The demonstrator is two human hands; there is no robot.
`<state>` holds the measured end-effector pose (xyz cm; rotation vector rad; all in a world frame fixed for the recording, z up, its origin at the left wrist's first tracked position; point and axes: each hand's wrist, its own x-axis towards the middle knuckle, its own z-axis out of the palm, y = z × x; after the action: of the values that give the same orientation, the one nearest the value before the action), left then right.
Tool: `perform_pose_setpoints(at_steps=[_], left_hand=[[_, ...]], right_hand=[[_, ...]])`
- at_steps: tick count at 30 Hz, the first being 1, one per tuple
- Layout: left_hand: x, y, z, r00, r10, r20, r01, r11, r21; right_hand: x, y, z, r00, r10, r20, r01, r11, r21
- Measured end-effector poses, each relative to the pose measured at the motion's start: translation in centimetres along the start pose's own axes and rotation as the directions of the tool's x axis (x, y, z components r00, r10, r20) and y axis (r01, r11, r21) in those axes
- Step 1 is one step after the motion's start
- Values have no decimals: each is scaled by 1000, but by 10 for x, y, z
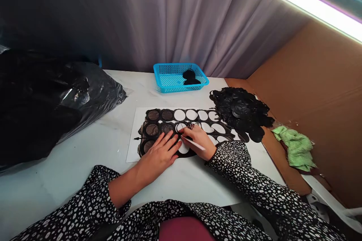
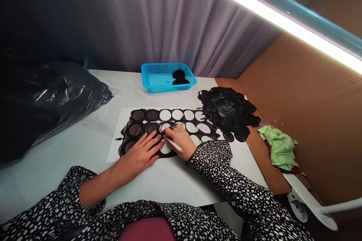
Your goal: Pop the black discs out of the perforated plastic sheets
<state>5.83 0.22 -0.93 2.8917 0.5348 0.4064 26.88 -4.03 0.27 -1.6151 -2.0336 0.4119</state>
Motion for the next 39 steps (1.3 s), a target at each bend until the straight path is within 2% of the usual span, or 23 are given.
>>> perform_pose_setpoints(at_steps=[2, 4, 6, 7, 8, 10, 12, 13, 14, 16, 19, 22, 24, 27, 33, 39], left_hand=[[0, 0, 2, 1000, 16, -5, -16, 1000, -22], [0, -2, 3, 1000, 20, -11, -21, 998, -54], [-1, -4, 3, 1000, 19, -14, -20, 997, -81], [-1, -5, 2, 1000, 19, -15, -20, 996, -92], [-1, -5, 1, 1000, 17, -15, -18, 995, -100], [-1, -6, -2, 1000, 18, -9, -18, 994, -107], [-1, -5, -6, 1000, 23, -7, -23, 993, -112], [-1, -4, -9, 1000, 24, -12, -25, 993, -116], [-1, -3, -13, 999, 23, -23, -25, 993, -118], [-3, 2, -18, 998, 14, -55, -20, 993, -114], [-11, 11, -21, 998, 26, -54, -31, 994, -101], [-20, 18, -18, 999, 32, -8, -33, 997, -74], [-24, 20, -16, 999, 30, 19, -29, 998, -49], [-25, 20, -16, 997, 50, 61, -48, 999, -23], [-25, 19, -17, 995, 67, 74, -65, 997, -31], [-27, 17, -12, 995, 80, 62, -78, 996, -44]], right_hand=[[-1, 1, 7, 999, -53, -11, 52, 994, -97], [4, 9, 7, 998, -51, -47, 41, 982, -182], [16, 27, -4, 988, 24, -155, -63, 967, -248], [23, 39, -14, 966, 84, -245, -150, 953, -263], [30, 51, -26, 925, 158, -345, -251, 936, -247], [38, 73, -51, 793, 281, -540, -406, 905, -127], [38, 83, -71, 714, 334, -616, -406, 914, 26], [34, 82, -77, 710, 351, -611, -372, 923, 98], [29, 78, -80, 730, 364, -578, -332, 929, 165], [15, 58, -77, 810, 370, -455, -262, 922, 285], [-7, 20, -62, 922, 309, -235, -196, 893, 405], [-23, -10, -41, 975, 214, -65, -159, 869, 469], [-31, -21, -28, 985, 175, 10, -157, 856, 492], [-39, -26, -15, 984, 169, 50, -170, 836, 522], [-45, -27, -6, 980, 199, 19, -182, 847, 500], [-46, -33, -3, 981, 194, -23, -177, 934, 311]])
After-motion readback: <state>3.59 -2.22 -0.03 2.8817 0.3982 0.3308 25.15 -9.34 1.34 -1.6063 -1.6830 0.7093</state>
